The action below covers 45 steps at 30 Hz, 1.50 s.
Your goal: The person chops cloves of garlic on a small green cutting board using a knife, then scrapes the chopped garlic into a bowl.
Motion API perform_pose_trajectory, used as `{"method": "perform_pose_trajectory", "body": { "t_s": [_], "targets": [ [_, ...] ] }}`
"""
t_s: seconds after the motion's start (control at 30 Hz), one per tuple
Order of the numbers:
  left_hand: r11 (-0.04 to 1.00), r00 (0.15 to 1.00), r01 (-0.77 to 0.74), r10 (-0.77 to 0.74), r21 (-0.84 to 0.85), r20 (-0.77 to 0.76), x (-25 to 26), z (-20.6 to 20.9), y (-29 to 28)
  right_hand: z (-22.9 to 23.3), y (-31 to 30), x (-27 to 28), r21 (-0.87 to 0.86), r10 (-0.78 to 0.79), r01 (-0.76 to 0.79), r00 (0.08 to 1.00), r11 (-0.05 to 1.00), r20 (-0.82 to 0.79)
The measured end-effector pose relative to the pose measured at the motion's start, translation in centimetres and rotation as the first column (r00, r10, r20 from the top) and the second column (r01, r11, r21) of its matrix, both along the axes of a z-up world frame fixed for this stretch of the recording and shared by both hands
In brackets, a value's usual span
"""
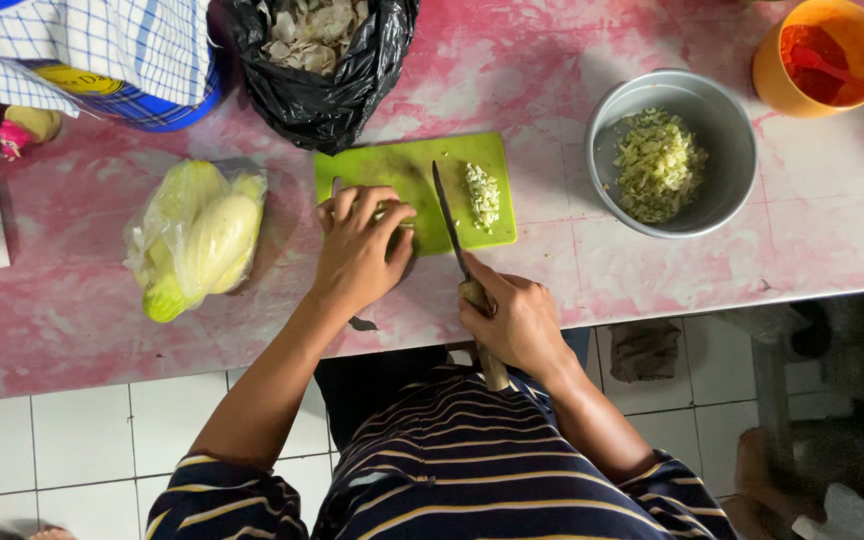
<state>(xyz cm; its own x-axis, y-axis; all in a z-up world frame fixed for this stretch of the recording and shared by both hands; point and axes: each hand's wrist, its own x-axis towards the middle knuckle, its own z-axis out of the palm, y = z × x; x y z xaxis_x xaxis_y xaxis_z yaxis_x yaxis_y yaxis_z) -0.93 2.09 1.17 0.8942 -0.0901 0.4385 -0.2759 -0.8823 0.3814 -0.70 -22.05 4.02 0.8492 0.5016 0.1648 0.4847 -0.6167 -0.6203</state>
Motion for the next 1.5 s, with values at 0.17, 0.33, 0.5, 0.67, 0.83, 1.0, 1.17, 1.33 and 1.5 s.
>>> {"method": "perform_pose_trajectory", "body": {
  "t_s": [0.17,0.33,0.5,0.67,0.83,1.0,1.17,1.33,1.5],
  "targets": [
    [0.998,0.996,-0.058,0.060,0.039,-0.062,-0.1,-0.1,0.7,0.2,-0.8,0.8,-0.026,-0.073,0.071,0.993,0.997,-0.096],
    [0.999,0.999,-0.028,0.029,0.025,-0.024,0.1,0.5,0.8,-0.2,-0.9,0.8,0.047,-0.082,0.083,0.996,0.995,-0.039],
    [0.997,0.997,-0.071,0.070,0.016,0.016,-0.3,0.2,0.2,-0.7,-0.6,0.6,0.046,-0.104,0.109,0.990,0.993,-0.097],
    [0.996,0.997,-0.079,0.079,0.034,0.010,-0.4,-0.4,0.3,0.3,-0.9,0.6,0.079,-0.054,0.068,0.984,0.995,-0.171],
    [0.997,0.995,-0.075,0.074,0.008,0.064,-0.6,-0.5,0.2,1.4,-1.0,0.2,0.091,-0.012,0.027,0.986,0.995,-0.164],
    [0.996,0.993,-0.088,0.089,-0.013,0.083,-0.2,0.3,-0.6,1.9,-1.1,-0.1,0.027,-0.021,0.028,0.977,0.999,-0.210],
    [0.997,0.997,-0.070,0.071,-0.033,0.027,0.4,0.8,-2.2,1.8,-1.3,0.0,-0.035,-0.044,0.039,0.982,0.999,-0.185],
    [0.998,1.000,0.006,-0.006,-0.061,0.000,1.7,0.3,-2.7,0.9,-1.1,0.7,-0.030,-0.034,0.031,0.995,0.999,-0.097],
    [0.996,0.996,-0.004,0.012,-0.090,0.087,1.4,0.2,-2.0,1.6,0.0,0.0,-0.046,-0.088,0.084,0.992,0.995,-0.092]
  ]
}}
